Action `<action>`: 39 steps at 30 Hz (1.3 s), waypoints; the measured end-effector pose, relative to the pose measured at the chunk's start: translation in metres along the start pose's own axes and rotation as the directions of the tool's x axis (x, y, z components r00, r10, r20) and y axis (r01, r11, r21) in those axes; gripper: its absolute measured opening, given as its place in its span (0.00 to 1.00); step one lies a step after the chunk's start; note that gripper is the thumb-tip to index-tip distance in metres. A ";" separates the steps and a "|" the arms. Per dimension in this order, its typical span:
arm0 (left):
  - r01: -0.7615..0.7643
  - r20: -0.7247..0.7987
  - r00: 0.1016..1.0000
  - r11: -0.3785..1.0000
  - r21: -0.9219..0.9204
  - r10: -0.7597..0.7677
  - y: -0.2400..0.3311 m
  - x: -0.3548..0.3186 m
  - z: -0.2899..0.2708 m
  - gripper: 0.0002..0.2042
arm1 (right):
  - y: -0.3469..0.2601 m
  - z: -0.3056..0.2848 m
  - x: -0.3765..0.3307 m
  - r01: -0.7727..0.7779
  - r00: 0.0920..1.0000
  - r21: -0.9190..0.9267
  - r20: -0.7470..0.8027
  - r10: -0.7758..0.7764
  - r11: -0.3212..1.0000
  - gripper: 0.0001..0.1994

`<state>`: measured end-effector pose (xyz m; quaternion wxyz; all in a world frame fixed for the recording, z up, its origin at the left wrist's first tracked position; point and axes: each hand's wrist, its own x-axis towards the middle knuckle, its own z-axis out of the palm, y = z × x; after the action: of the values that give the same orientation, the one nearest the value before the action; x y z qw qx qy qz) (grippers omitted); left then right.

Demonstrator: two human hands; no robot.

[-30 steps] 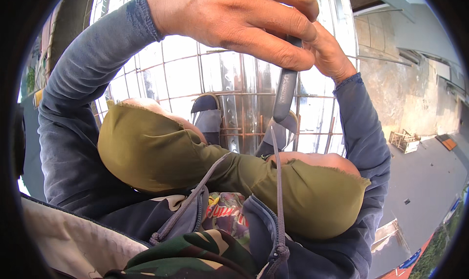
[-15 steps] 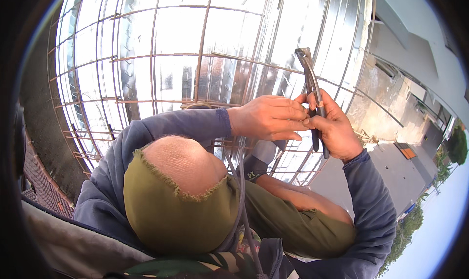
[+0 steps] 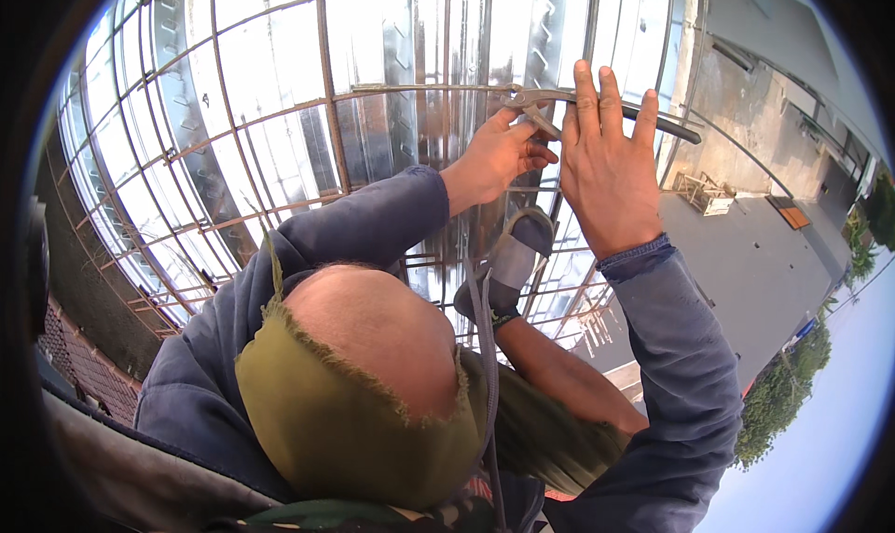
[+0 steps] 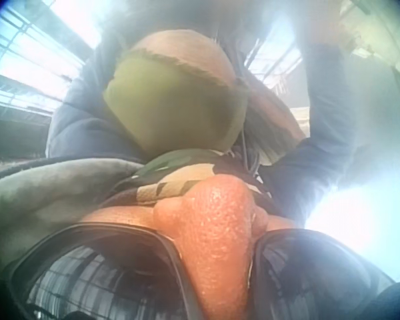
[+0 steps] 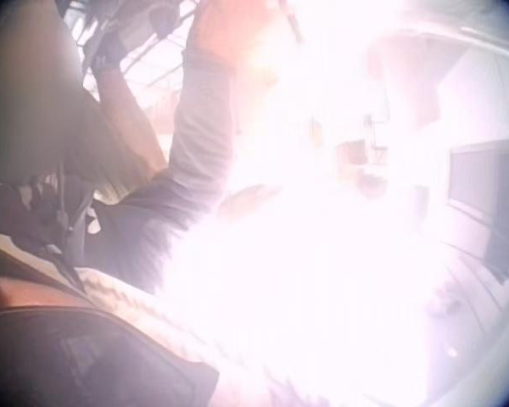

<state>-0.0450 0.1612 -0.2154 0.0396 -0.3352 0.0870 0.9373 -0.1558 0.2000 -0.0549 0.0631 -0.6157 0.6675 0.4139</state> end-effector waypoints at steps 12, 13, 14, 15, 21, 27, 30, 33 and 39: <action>-0.048 0.104 0.994 0.998 0.034 0.044 -0.010 -0.003 -0.024 0.12 | -0.068 -0.023 0.020 -0.113 0.955 -0.059 0.271 0.125 0.992 0.17; -0.062 0.116 0.992 0.997 0.048 0.056 -0.008 -0.006 -0.026 0.12 | -0.068 -0.024 0.020 -0.103 0.965 -0.088 0.231 0.121 0.991 0.12; -0.055 0.129 0.991 0.996 0.070 0.046 -0.007 -0.009 -0.028 0.12 | -0.067 -0.024 0.019 -0.129 0.968 0.026 0.222 0.120 0.991 0.11; -0.050 0.140 0.989 0.995 0.091 0.037 -0.006 -0.014 -0.030 0.12 | -0.064 -0.022 0.017 -0.150 0.970 0.140 0.212 0.119 0.979 0.10; -0.258 0.174 0.952 0.357 0.898 0.250 0.034 -0.080 -0.040 0.16 | -0.011 0.016 0.007 -0.336 0.902 0.894 0.396 -0.172 0.295 0.12; -0.548 0.808 0.339 -0.598 0.586 0.481 0.056 -0.045 -0.043 0.25 | -0.026 0.017 -0.007 -0.567 0.819 0.668 0.518 -0.246 -0.482 0.28; -0.626 0.877 0.386 -0.617 0.476 0.286 0.054 -0.007 -0.016 0.25 | -0.029 0.014 -0.005 -0.521 0.851 0.798 0.456 -0.262 -0.303 0.32; -0.589 0.753 0.655 -0.580 0.563 0.067 0.053 0.002 0.005 0.19 | -0.011 -0.008 -0.013 -0.438 0.857 0.733 0.515 -0.003 0.520 0.33; -0.492 0.572 0.820 -0.462 0.738 0.040 0.055 0.017 0.032 0.15 | -0.012 0.054 -0.037 -0.261 0.957 0.384 -0.017 0.289 0.886 0.10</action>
<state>-0.0856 0.1140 -0.1948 0.0548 0.0183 0.8886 0.4550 -0.1600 0.2640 -0.0739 0.0965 -0.5060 0.8168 0.2596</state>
